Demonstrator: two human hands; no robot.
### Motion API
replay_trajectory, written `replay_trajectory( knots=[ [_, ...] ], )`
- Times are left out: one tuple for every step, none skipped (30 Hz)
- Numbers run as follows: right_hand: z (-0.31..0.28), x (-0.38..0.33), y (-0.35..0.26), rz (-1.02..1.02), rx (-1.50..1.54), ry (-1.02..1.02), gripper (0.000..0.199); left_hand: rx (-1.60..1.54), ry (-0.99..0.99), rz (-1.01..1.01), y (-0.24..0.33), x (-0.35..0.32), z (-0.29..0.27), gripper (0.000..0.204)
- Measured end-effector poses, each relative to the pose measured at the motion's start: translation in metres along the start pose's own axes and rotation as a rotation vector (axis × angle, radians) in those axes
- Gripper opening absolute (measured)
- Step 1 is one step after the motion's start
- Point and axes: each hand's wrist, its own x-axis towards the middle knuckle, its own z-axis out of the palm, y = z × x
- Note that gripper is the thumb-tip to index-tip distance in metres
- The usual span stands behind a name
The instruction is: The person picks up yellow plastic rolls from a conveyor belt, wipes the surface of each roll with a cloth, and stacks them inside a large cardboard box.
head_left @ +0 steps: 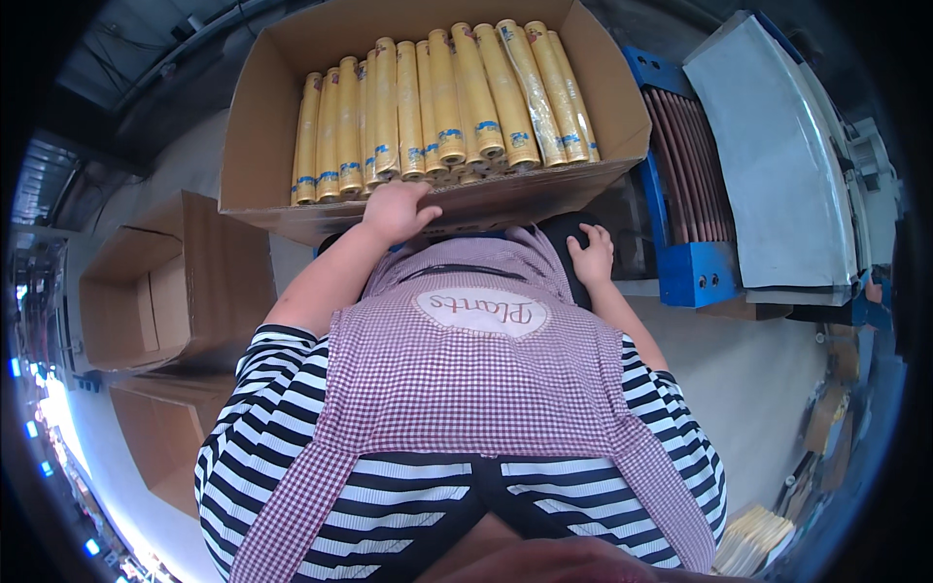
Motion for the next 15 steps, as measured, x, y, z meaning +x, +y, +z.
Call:
replay_trajectory(
  knots=[
    [0.001, 0.001, -0.002, -0.003, 0.003, -0.009, 0.048, 0.0, 0.001, 0.009, 0.002, -0.008, 0.004, 0.039],
    [0.001, 0.002, -0.004, -0.006, 0.006, -0.019, 0.048, 0.008, -0.034, -0.01, 0.006, -0.015, 0.005, 0.039],
    [0.001, 0.003, -0.005, -0.008, 0.004, -0.028, 0.048, -0.005, -0.036, 0.016, 0.008, -0.022, 0.009, 0.04],
    [0.002, 0.003, -0.007, -0.013, -0.001, -0.04, 0.048, -0.018, -0.037, 0.036, 0.008, -0.03, 0.011, 0.041],
    [0.003, 0.004, -0.01, -0.018, -0.003, -0.036, 0.048, -0.002, -0.062, 0.032, 0.009, -0.033, 0.011, 0.041],
    [0.003, 0.006, -0.012, -0.023, -0.004, -0.031, 0.048, 0.012, -0.068, 0.033, 0.01, -0.035, 0.012, 0.042],
    [0.004, 0.005, -0.012, -0.03, -0.007, -0.029, 0.047, 0.025, -0.076, 0.037, 0.01, -0.034, 0.011, 0.042],
    [0.004, 0.007, -0.013, -0.049, -0.012, -0.026, 0.047, 0.034, -0.084, 0.031, 0.012, -0.035, 0.011, 0.042],
    [0.005, 0.006, -0.014, -0.044, -0.018, -0.03, 0.046, 0.03, -0.144, 0.007, 0.013, -0.034, 0.009, 0.042],
    [0.006, 0.008, -0.014, -0.037, -0.023, -0.025, 0.046, 0.036, -0.146, 0.019, 0.011, -0.035, 0.01, 0.044],
    [0.007, 0.009, -0.015, -0.036, -0.02, -0.026, 0.046, 0.041, -0.144, 0.018, 0.011, -0.035, 0.011, 0.046],
    [0.008, 0.009, -0.015, -0.044, -0.011, -0.024, 0.046, 0.046, -0.142, 0.018, 0.01, -0.036, 0.011, 0.048],
    [0.008, 0.01, -0.014, -0.04, -0.011, -0.022, 0.046, 0.047, -0.145, 0.014, 0.01, -0.034, 0.01, 0.049],
    [0.008, 0.01, -0.014, -0.035, -0.012, -0.02, 0.046, 0.049, -0.149, 0.012, 0.009, -0.032, 0.009, 0.05],
    [0.009, 0.01, -0.014, -0.033, -0.006, -0.023, 0.046, 0.05, -0.152, 0.011, 0.008, -0.032, 0.008, 0.051]
  ],
)
